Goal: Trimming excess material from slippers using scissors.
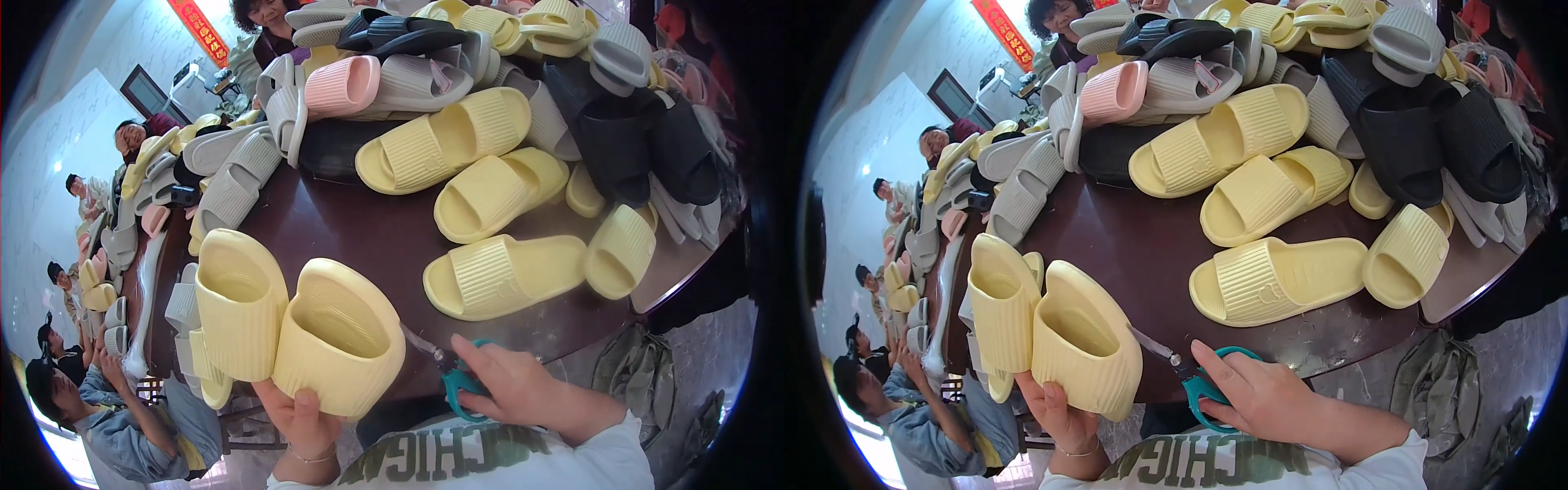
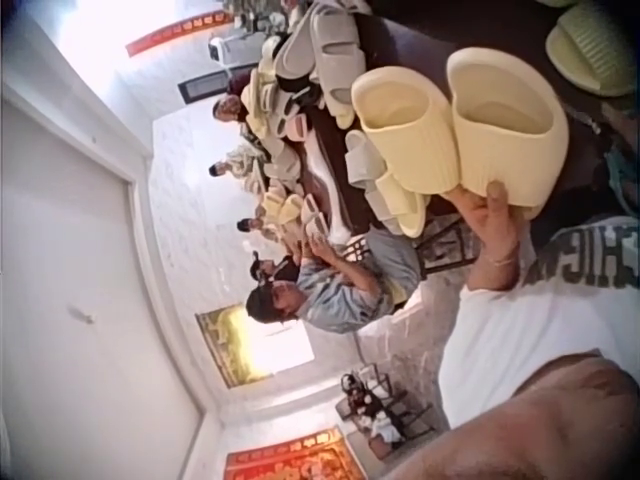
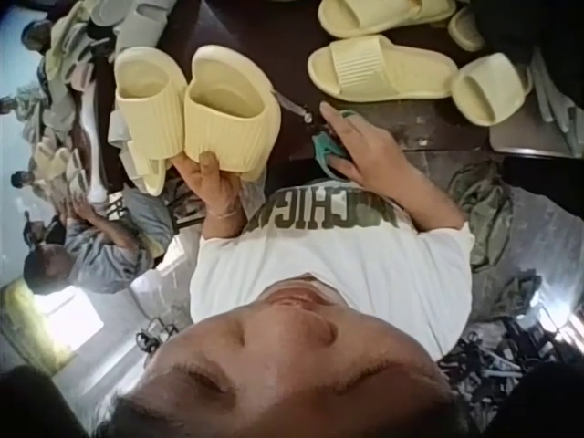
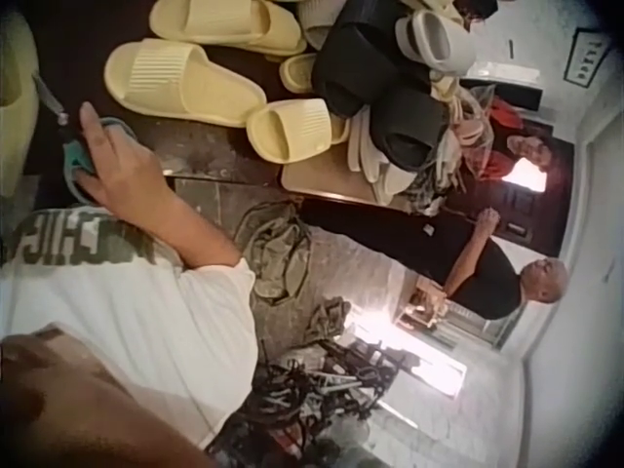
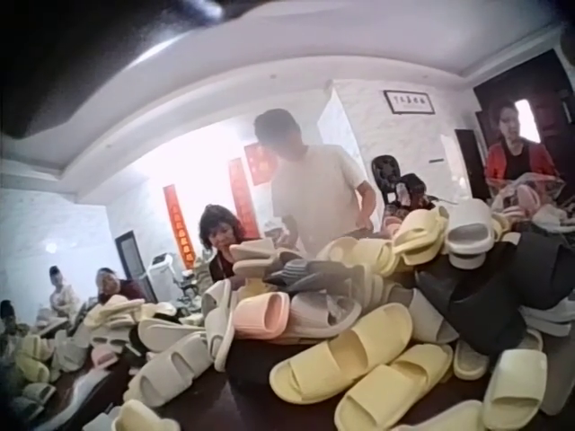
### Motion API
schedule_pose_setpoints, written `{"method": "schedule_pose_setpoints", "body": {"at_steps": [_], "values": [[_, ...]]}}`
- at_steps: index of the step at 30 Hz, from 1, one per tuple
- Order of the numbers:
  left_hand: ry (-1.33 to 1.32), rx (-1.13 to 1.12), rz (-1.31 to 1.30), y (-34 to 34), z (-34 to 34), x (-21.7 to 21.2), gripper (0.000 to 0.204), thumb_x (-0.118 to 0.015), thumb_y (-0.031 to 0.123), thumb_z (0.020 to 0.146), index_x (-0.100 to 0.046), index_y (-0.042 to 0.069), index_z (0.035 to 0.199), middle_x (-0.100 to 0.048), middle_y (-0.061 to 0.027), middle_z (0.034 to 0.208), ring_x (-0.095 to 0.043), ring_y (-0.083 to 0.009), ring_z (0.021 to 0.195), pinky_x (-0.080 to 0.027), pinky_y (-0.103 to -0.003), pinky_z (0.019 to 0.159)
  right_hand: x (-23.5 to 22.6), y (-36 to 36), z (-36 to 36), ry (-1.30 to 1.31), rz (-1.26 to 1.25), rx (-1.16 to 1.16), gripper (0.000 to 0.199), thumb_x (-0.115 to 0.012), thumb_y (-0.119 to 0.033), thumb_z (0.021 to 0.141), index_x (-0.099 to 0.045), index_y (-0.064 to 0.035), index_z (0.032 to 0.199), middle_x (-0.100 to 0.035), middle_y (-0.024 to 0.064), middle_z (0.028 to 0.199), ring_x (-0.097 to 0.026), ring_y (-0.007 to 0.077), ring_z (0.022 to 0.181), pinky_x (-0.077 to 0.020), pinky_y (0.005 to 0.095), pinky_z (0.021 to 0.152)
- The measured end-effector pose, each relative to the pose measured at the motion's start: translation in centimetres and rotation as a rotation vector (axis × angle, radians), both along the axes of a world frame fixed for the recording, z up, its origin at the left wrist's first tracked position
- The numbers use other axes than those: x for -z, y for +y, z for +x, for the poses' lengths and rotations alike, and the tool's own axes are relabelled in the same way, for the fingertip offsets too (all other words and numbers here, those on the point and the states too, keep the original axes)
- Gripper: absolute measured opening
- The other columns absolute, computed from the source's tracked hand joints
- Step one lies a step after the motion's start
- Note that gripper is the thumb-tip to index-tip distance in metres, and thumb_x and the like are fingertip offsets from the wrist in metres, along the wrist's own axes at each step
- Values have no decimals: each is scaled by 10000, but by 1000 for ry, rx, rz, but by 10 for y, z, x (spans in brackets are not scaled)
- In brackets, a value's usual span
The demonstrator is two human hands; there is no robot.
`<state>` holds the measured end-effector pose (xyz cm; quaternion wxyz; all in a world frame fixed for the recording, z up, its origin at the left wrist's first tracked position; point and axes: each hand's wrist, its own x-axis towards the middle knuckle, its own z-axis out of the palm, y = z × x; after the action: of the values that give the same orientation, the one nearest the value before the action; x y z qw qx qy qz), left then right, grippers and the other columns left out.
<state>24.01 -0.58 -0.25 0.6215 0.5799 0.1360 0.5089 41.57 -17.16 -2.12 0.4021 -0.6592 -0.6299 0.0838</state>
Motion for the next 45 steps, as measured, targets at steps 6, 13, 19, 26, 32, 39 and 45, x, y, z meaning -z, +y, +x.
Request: {"method": "schedule_pose_setpoints", "body": {"at_steps": [6,13,19,26,32,39,45], "values": [[83,-39,31,3,-8,3,815,-670,252,814,-166,-18,1395,-341,-190,1380,-423,-296,1229,-371,-405,1016,-10,-2,7,30,1,36,732,-746,-225,687,-391,12,1282,-556,130,805,-571,289,661,-470,385,535],[207,-111,115,6,-28,15,845,-731,235,750,-223,-44,1366,-392,-200,1338,-451,-284,1194,-372,-384,996,-22,-2,18,-54,2,29,715,-756,-241,655,-431,-3,1246,-547,120,791,-562,290,658,-461,376,529],[301,-76,197,11,-47,17,708,-737,210,738,-388,-98,1272,-466,-188,1270,-489,-260,1137,-373,-365,975,-21,-8,23,-79,-24,21,718,-760,-237,641,-440,-11,1243,-549,118,796,-560,288,653,-462,369,533],[262,-103,189,11,-44,16,645,-748,209,730,-463,-97,1222,-502,-177,1236,-501,-253,1124,-381,-364,967,-20,-10,23,-82,-88,-34,695,-702,-270,731,-411,-36,1317,-524,92,848,-569,248,695,-485,331,564],[260,-78,203,16,-48,19,648,-749,194,728,-459,-97,1230,-507,-174,1237,-511,-253,1113,-387,-361,962,-21,-12,26,-35,-142,-87,685,-700,-248,734,-409,-41,1319,-534,86,845,-581,248,703,-489,328,557],[478,87,403,28,-75,25,627,-720,110,734,-435,-90,1256,-502,-183,1246,-521,-266,1110,-399,-365,953,-27,-11,34,44,-154,-66,648,-727,-200,655,-484,-62,1239,-567,105,825,-593,296,673,-481,360,556],[602,166,370,26,-85,27,662,-687,48,725,-388,-48,1307,-493,-182,1260,-501,-275,1140,-392,-376,963,-35,-11,40,-61,-158,-82,622,-729,-213,633,-520,-72,1202,-566,96,821,-586,282,665,-473,359,554]]}}
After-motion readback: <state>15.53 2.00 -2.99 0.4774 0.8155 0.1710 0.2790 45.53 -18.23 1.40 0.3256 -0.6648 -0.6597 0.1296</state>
